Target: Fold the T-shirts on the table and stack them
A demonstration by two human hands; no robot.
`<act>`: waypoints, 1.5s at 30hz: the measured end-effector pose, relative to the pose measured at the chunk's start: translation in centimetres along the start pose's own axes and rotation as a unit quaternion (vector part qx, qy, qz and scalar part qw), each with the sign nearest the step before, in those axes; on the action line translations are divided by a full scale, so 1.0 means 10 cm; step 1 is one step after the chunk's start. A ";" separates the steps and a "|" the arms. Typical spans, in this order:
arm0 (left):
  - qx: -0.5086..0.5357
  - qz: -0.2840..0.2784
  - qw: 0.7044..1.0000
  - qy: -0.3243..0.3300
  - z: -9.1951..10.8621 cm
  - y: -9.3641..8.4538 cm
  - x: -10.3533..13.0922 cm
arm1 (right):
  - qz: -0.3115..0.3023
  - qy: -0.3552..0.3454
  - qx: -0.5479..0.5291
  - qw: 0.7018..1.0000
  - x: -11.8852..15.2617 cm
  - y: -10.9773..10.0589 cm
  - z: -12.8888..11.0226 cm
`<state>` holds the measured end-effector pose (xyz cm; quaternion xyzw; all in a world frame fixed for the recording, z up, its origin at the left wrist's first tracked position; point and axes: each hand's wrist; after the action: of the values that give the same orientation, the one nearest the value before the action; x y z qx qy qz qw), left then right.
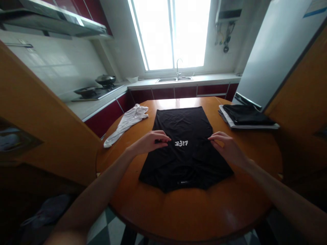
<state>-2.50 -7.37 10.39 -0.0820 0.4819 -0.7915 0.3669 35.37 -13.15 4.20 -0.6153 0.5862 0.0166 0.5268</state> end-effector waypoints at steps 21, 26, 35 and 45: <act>-0.260 -0.008 0.964 0.055 0.01 0.35 1.58 | -0.197 -0.227 0.200 0.933 0.95 -0.29 -0.24; -0.278 -0.042 0.958 0.055 0.04 0.33 1.62 | -0.207 -0.224 0.255 0.918 0.98 -0.27 -0.27; -0.252 0.005 0.964 0.081 -0.02 0.34 1.61 | -0.160 -0.198 0.216 0.943 1.00 -0.29 -0.23; -0.190 0.021 0.977 0.091 -0.07 0.36 1.63 | -0.171 -0.221 0.195 0.940 1.06 -0.33 -0.12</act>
<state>-12.76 -18.62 3.42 -0.0671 0.6566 -0.6816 0.3159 40.41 -22.24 0.00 -0.5719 0.3325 -0.0526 0.7481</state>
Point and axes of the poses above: each hand's wrist, its own x-axis away from the middle knuckle, its own y-axis out of the palm, z = x × y, and after that the axes turned 7 degrees about -y, right-handed
